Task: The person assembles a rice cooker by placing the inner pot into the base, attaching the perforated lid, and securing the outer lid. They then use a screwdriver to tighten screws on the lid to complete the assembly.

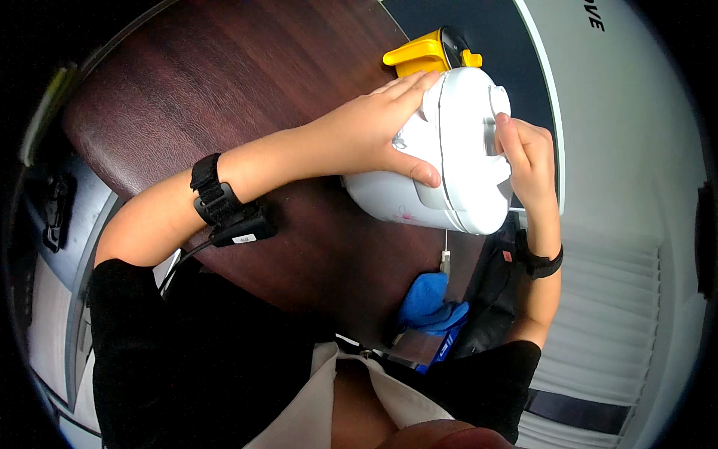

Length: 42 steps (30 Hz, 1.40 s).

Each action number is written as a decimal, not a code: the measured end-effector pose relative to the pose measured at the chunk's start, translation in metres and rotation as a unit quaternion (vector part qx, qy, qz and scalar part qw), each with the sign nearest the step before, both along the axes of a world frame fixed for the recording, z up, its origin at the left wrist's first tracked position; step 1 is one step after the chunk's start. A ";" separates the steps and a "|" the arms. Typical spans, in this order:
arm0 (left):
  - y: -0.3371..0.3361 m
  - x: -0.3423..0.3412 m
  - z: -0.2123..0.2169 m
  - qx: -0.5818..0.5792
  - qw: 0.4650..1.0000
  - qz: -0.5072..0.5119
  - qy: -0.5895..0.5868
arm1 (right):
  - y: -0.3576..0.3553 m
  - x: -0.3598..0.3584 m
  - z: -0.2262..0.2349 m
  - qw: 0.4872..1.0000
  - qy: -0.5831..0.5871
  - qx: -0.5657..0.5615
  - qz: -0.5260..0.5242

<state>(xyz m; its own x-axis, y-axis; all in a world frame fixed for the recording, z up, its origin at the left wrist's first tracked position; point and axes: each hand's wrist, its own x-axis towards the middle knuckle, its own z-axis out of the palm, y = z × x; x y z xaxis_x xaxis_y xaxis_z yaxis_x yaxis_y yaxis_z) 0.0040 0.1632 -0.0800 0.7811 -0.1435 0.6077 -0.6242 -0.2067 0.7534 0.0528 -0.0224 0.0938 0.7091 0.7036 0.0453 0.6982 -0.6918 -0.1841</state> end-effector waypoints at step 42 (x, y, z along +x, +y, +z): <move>0.007 -0.001 0.041 0.149 0.949 0.058 -0.271 | 0.002 0.005 -0.014 0.985 -0.064 0.119 0.103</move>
<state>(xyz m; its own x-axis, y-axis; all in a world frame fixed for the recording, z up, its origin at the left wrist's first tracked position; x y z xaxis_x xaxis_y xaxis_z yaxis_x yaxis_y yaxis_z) 0.0026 0.1700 -0.0385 0.3860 -0.3048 0.8707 -0.8635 -0.4515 0.2248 0.0574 -0.0199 0.0795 0.5299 0.7906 0.3067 0.8475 -0.4807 -0.2252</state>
